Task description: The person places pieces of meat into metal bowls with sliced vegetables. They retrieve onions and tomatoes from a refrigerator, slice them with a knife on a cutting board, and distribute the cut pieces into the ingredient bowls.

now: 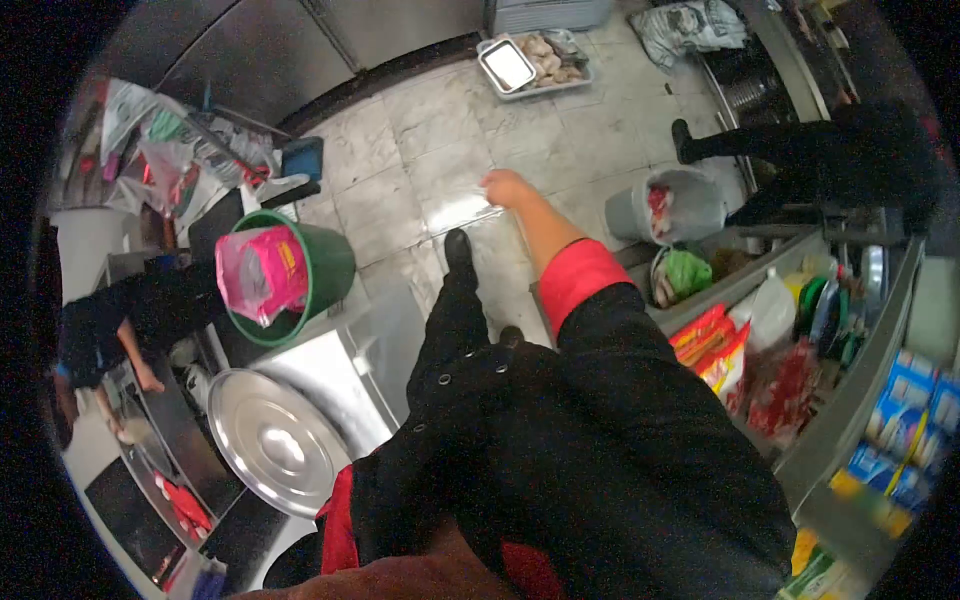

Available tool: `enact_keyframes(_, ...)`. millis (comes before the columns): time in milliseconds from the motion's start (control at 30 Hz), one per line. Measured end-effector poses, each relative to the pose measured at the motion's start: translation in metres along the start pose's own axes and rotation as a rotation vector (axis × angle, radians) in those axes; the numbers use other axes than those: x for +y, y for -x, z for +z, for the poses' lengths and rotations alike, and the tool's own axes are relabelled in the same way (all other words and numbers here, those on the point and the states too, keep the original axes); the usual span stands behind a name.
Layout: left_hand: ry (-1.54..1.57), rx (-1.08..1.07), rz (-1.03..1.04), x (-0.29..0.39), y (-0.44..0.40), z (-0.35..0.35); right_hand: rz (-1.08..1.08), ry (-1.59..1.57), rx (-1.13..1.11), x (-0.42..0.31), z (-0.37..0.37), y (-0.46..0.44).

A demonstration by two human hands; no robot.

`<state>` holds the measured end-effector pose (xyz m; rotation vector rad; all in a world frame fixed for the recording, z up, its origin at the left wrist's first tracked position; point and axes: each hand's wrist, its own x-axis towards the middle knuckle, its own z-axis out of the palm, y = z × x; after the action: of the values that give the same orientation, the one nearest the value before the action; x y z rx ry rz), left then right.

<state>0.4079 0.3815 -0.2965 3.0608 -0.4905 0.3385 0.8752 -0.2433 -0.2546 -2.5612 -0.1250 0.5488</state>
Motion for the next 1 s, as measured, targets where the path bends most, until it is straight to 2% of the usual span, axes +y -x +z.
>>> enact_keyframes(33,0.116,-0.225,-0.093,0.008,-0.038,-0.021,-0.256,0.360,0.017,0.066,0.009,-0.011)
enact_keyframes(100,0.287,-0.588,-0.260,0.028,-0.122,-0.043,0.304,0.023,-0.017,0.145,-0.002,-0.010)
enact_keyframes(167,0.409,-0.883,-0.395,0.042,-0.212,-0.057,-0.022,0.174,-0.086,0.239,-0.005,-0.007)
enact_keyframes(200,0.466,-1.003,-0.459,0.048,-0.264,-0.063,-0.013,0.175,-0.072,0.239,-0.033,-0.010)
enact_keyframes(267,0.542,-1.185,-0.567,0.058,-0.388,-0.082,0.720,-0.867,-0.005,0.219,-0.067,0.002)
enact_keyframes(333,0.598,-1.275,-0.608,0.062,-0.556,-0.116,0.686,-0.873,0.029,0.208,-0.079,0.000)
enact_keyframes(367,0.359,-0.524,-0.311,0.006,-0.487,-0.018,0.654,-0.858,0.026,0.197,-0.081,0.001)
enact_keyframes(400,0.487,-0.522,-0.167,0.008,-0.602,-0.035,0.733,-0.921,0.050,0.184,-0.080,-0.006)
enact_keyframes(433,0.422,-0.454,0.009,0.002,-0.694,-0.025,0.807,-0.992,0.078,0.173,-0.079,-0.014)
enact_keyframes(467,0.406,-0.322,0.106,-0.012,-0.775,-0.003,0.768,-1.069,0.128,0.170,-0.066,-0.017)
enact_keyframes(533,0.365,-0.146,0.298,0.062,-0.954,-0.061,0.766,-1.196,0.201,0.173,-0.045,-0.025)
enact_keyframes(567,0.408,-0.044,0.545,0.093,-1.030,-0.080,0.805,-1.249,0.208,0.170,-0.035,-0.028)
enact_keyframes(600,0.390,-0.060,0.661,0.135,-1.092,-0.104,0.665,-1.240,0.412,0.193,0.023,-0.030)
enact_keyframes(633,0.353,-0.221,0.610,0.184,-1.141,-0.128,0.816,-1.313,0.279,0.195,0.031,-0.029)
enact_keyframes(667,0.218,-0.326,0.591,0.219,-1.195,-0.132,0.731,-1.193,0.273,0.197,0.052,-0.016)
enact_keyframes(700,0.344,-0.370,0.696,0.255,-1.245,-0.129,0.650,-1.058,0.273,0.198,0.070,-0.001)
enact_keyframes(733,0.465,-0.353,0.767,0.293,-1.295,-0.125,0.838,-1.375,0.215,0.181,0.066,0.021)
enact_keyframes(767,0.397,-0.232,0.778,0.343,-1.338,-0.135,0.870,-1.611,0.203,0.184,0.086,0.040)
enact_keyframes(800,0.473,-0.131,0.683,0.394,-1.382,-0.143,0.910,-1.860,0.190,0.182,0.113,0.063)
enact_keyframes(833,0.639,0.173,0.736,0.440,-1.446,-0.135,0.982,-1.883,0.130,0.171,0.119,0.080)
enact_keyframes(867,0.535,0.320,0.558,0.473,-1.503,-0.141,1.059,-1.883,0.066,0.167,0.113,0.100)
enact_keyframes(933,0.762,0.460,0.040,0.541,-1.513,-0.144,1.115,-2.213,0.220,0.149,0.106,0.143)
enact_keyframes(967,0.856,0.457,-0.084,0.558,-1.515,-0.130,1.242,-1.840,0.239,0.131,0.090,0.144)
enact_keyframes(1000,0.930,0.449,-0.197,0.569,-1.516,-0.117,1.258,-1.851,0.230,0.127,0.082,0.147)
